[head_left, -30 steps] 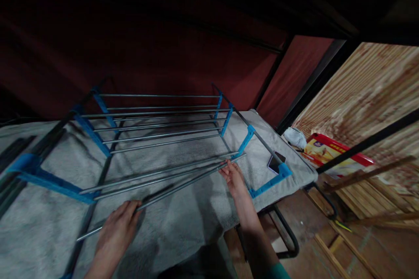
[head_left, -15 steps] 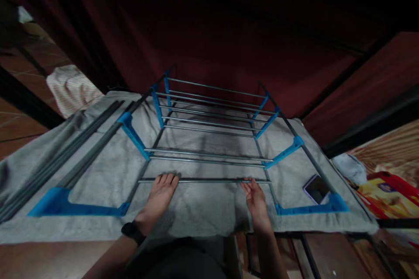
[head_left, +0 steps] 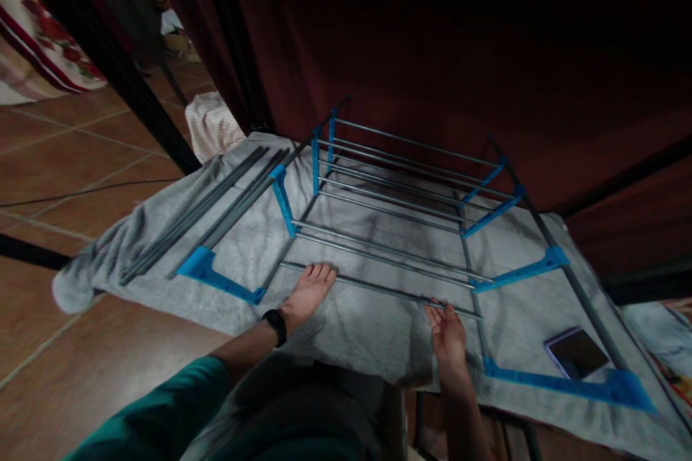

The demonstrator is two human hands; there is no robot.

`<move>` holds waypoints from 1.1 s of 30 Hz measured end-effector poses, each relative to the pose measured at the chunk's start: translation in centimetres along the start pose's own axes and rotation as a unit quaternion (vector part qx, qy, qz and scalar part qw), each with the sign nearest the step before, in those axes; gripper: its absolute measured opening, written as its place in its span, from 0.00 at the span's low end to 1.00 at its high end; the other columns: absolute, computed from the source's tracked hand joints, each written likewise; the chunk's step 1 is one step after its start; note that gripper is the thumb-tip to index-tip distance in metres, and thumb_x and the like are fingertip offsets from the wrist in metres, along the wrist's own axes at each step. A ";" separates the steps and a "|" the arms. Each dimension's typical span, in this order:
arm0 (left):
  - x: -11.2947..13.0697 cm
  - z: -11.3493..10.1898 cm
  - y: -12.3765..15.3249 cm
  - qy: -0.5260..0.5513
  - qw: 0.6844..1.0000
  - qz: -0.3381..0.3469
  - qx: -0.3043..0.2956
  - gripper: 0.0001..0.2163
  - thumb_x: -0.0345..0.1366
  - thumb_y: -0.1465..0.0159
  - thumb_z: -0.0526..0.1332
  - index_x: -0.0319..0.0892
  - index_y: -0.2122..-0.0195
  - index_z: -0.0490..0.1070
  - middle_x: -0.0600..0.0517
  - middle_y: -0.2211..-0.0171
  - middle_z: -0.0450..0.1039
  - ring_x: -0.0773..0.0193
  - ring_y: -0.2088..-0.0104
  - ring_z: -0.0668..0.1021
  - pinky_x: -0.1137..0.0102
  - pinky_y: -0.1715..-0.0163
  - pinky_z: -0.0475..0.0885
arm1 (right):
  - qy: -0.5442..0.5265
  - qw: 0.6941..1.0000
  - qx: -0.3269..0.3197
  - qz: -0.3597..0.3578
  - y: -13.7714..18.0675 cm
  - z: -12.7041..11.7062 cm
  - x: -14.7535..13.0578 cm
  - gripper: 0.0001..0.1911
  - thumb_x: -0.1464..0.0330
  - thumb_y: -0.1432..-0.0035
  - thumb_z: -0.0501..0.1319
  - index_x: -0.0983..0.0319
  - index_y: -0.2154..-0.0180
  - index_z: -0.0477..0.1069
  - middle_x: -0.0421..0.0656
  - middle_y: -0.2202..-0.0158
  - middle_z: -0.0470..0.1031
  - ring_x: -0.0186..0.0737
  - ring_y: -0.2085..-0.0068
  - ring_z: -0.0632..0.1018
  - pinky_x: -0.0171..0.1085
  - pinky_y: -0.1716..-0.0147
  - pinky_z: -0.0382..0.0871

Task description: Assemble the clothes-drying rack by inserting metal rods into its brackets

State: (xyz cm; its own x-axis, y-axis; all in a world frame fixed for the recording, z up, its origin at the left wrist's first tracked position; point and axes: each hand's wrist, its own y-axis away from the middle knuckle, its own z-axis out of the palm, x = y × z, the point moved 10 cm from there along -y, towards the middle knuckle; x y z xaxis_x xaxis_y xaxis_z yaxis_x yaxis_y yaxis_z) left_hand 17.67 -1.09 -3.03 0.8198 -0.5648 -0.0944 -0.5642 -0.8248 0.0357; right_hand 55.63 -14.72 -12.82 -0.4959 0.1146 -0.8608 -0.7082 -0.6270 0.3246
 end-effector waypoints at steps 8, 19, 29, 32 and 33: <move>1.2 -1.2 0.1 -0.026 0.999 0.024 0.005 0.24 0.23 0.25 0.55 0.35 0.30 0.73 0.37 0.44 0.80 0.46 0.42 0.79 0.56 0.37 0.71 | -0.023 1.000 -0.020 0.007 0.3 0.6 -0.3 0.14 0.63 0.46 0.82 0.56 0.67 0.78 0.39 0.65 0.87 0.42 0.63 0.89 0.43 0.52 0.89; 0.1 -2.1 0.2 0.002 0.999 -0.007 0.031 0.25 0.22 0.25 0.55 0.42 0.30 0.75 0.39 0.43 0.81 0.50 0.42 0.81 0.57 0.36 0.73 | -0.053 0.998 -0.040 -0.006 1.8 1.9 -1.3 0.19 0.62 0.52 0.86 0.53 0.69 0.77 0.37 0.66 0.89 0.41 0.63 0.89 0.42 0.55 0.90; -7.7 -3.0 4.2 0.115 0.962 -0.187 0.164 0.19 0.36 0.22 0.51 0.40 0.46 0.82 0.34 0.43 0.83 0.39 0.42 0.82 0.43 0.35 0.75 | -0.063 0.998 -0.015 -0.018 2.3 3.1 -1.7 0.26 0.51 0.54 0.87 0.54 0.68 0.75 0.38 0.67 0.86 0.41 0.64 0.88 0.40 0.58 0.87; -10.8 -1.6 4.3 0.206 0.927 -0.234 0.211 0.18 0.44 0.25 0.54 0.40 0.49 0.80 0.33 0.42 0.80 0.36 0.41 0.81 0.41 0.39 0.79 | -0.072 0.997 -0.006 -0.008 2.4 3.4 -1.9 0.28 0.50 0.55 0.87 0.54 0.69 0.73 0.37 0.69 0.84 0.41 0.65 0.86 0.40 0.59 0.86; -11.6 -1.1 4.1 0.233 0.914 -0.243 0.225 0.16 0.44 0.27 0.56 0.41 0.50 0.79 0.34 0.46 0.80 0.37 0.43 0.81 0.42 0.43 0.82 | -0.077 0.997 -0.002 -0.004 2.4 3.5 -1.9 0.29 0.49 0.56 0.88 0.53 0.70 0.72 0.36 0.70 0.83 0.41 0.66 0.85 0.40 0.60 0.86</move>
State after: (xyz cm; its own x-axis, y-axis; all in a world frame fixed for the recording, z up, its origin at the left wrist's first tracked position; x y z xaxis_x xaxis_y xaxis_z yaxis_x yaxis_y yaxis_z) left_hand 5.94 2.07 -0.65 0.8781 -0.1689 0.4477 -0.0193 -0.9473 -0.3197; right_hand 53.06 -13.74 -8.99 -0.5616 0.2365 -0.7929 -0.7108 -0.6284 0.3160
